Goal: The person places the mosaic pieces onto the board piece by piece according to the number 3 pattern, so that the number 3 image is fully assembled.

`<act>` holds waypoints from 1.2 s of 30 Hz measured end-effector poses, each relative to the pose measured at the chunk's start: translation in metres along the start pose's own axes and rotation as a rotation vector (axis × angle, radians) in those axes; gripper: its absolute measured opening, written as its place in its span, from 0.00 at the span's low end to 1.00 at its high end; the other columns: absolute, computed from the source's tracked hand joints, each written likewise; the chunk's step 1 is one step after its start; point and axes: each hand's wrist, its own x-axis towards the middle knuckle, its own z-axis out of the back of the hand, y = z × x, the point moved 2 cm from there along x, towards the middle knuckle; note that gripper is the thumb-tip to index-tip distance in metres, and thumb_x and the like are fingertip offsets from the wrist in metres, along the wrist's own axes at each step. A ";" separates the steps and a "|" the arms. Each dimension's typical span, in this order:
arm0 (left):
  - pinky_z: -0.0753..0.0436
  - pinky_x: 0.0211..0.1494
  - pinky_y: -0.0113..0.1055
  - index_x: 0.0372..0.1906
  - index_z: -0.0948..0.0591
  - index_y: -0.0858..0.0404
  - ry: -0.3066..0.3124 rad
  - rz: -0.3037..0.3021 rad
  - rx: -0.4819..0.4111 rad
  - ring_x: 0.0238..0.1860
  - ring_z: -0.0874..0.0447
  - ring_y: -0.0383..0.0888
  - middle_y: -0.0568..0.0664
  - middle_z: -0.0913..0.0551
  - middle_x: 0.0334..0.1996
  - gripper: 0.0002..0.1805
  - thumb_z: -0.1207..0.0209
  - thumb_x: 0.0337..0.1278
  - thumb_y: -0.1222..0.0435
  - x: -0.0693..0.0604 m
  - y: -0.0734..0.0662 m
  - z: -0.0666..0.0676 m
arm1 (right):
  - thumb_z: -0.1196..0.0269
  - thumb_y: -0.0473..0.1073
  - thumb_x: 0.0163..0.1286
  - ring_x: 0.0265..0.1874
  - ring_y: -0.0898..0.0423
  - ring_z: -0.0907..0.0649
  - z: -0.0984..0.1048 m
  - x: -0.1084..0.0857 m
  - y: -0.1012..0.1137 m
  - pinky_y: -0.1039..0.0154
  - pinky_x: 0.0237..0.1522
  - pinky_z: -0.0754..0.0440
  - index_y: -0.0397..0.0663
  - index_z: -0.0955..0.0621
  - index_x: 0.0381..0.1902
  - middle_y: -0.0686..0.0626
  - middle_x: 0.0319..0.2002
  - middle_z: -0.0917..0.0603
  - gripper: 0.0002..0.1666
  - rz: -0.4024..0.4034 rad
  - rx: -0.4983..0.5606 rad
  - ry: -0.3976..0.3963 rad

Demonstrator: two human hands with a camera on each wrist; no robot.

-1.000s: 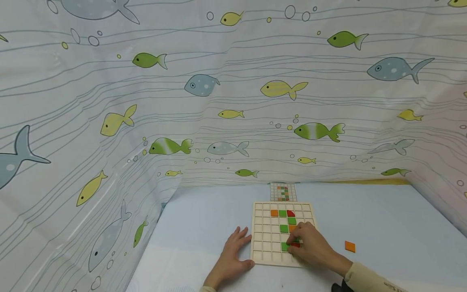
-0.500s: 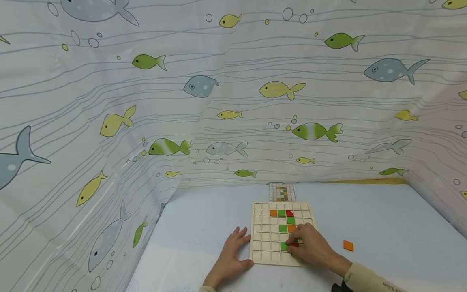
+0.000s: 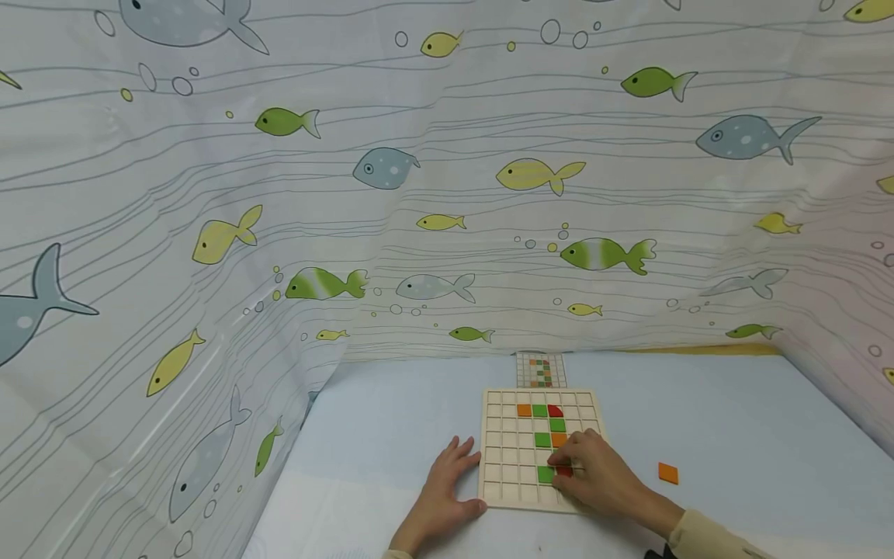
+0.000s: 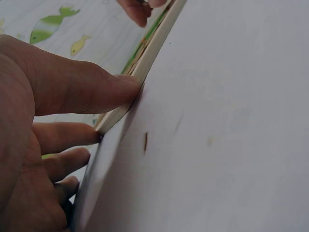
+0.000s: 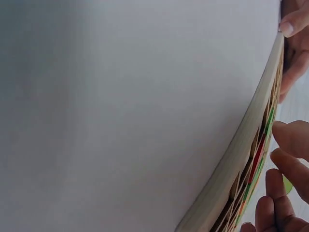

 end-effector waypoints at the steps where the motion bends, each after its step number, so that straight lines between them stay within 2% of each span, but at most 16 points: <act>1: 0.45 0.80 0.75 0.68 0.20 0.65 0.001 -0.001 0.004 0.81 0.42 0.73 0.61 0.29 0.78 0.40 0.27 0.43 0.59 0.000 0.000 0.000 | 0.21 0.47 0.59 0.39 0.63 0.27 0.001 -0.001 -0.001 0.69 0.38 0.27 0.61 0.08 0.41 0.66 0.37 0.15 0.11 0.001 -0.003 -0.005; 5: 0.45 0.79 0.76 0.68 0.20 0.65 0.007 0.000 0.012 0.81 0.42 0.73 0.61 0.29 0.78 0.40 0.27 0.43 0.59 0.000 0.000 -0.001 | 0.21 0.48 0.60 0.41 0.62 0.25 0.008 -0.004 -0.007 0.68 0.40 0.24 0.62 0.08 0.41 0.64 0.39 0.15 0.10 -0.021 -0.017 -0.024; 11: 0.47 0.80 0.76 0.68 0.20 0.65 0.023 0.021 0.000 0.82 0.44 0.72 0.60 0.30 0.79 0.41 0.27 0.43 0.59 0.002 -0.001 -0.001 | 0.22 0.50 0.62 0.42 0.62 0.24 0.024 -0.017 -0.029 0.67 0.41 0.21 0.60 0.09 0.44 0.62 0.43 0.15 0.13 -0.065 -0.064 -0.039; 14: 0.48 0.80 0.76 0.69 0.20 0.65 0.030 0.024 -0.013 0.82 0.45 0.72 0.61 0.30 0.79 0.41 0.27 0.43 0.59 0.002 -0.002 -0.002 | 0.21 0.52 0.61 0.45 0.60 0.22 0.035 -0.026 -0.041 0.62 0.44 0.17 0.59 0.10 0.46 0.60 0.44 0.16 0.16 -0.107 -0.118 -0.030; 16: 0.48 0.80 0.77 0.69 0.20 0.65 0.030 0.017 -0.019 0.81 0.44 0.73 0.62 0.30 0.79 0.41 0.27 0.43 0.59 0.002 -0.004 -0.002 | 0.21 0.54 0.60 0.48 0.57 0.20 0.044 -0.032 -0.049 0.54 0.49 0.15 0.57 0.11 0.48 0.57 0.46 0.16 0.20 -0.145 -0.159 -0.016; 20: 0.47 0.79 0.77 0.68 0.20 0.65 0.020 -0.003 -0.014 0.81 0.43 0.74 0.62 0.29 0.78 0.41 0.27 0.43 0.58 0.000 -0.004 -0.001 | 0.20 0.57 0.55 0.47 0.51 0.18 0.057 -0.048 -0.065 0.47 0.43 0.15 0.56 0.12 0.48 0.53 0.46 0.15 0.25 -0.181 -0.269 -0.027; 23: 0.45 0.79 0.76 0.68 0.20 0.65 0.005 -0.020 0.001 0.80 0.41 0.74 0.62 0.28 0.78 0.40 0.27 0.43 0.57 -0.001 -0.004 -0.001 | 0.19 0.59 0.54 0.44 0.51 0.18 0.064 -0.060 -0.078 0.49 0.36 0.18 0.57 0.12 0.47 0.54 0.44 0.15 0.26 -0.198 -0.338 -0.049; 25: 0.44 0.78 0.77 0.67 0.20 0.66 -0.002 -0.028 0.005 0.79 0.41 0.75 0.63 0.28 0.77 0.40 0.27 0.43 0.57 0.000 -0.003 -0.001 | 0.20 0.61 0.54 0.43 0.52 0.18 0.067 -0.066 -0.085 0.50 0.36 0.18 0.57 0.13 0.47 0.56 0.42 0.15 0.27 -0.227 -0.362 -0.041; 29: 0.44 0.78 0.76 0.68 0.20 0.66 -0.011 -0.025 0.019 0.79 0.41 0.74 0.62 0.28 0.77 0.40 0.27 0.43 0.58 0.000 0.000 -0.001 | 0.21 0.62 0.56 0.39 0.56 0.21 0.072 -0.071 -0.091 0.53 0.36 0.21 0.57 0.14 0.47 0.58 0.38 0.18 0.26 -0.291 -0.350 -0.007; 36: 0.45 0.78 0.77 0.68 0.20 0.66 -0.007 -0.017 0.000 0.80 0.42 0.74 0.61 0.28 0.78 0.40 0.27 0.43 0.59 0.000 0.002 -0.001 | 0.22 0.57 0.59 0.37 0.61 0.21 0.074 -0.076 -0.092 0.60 0.38 0.19 0.54 0.15 0.45 0.58 0.37 0.18 0.22 -0.308 -0.279 -0.001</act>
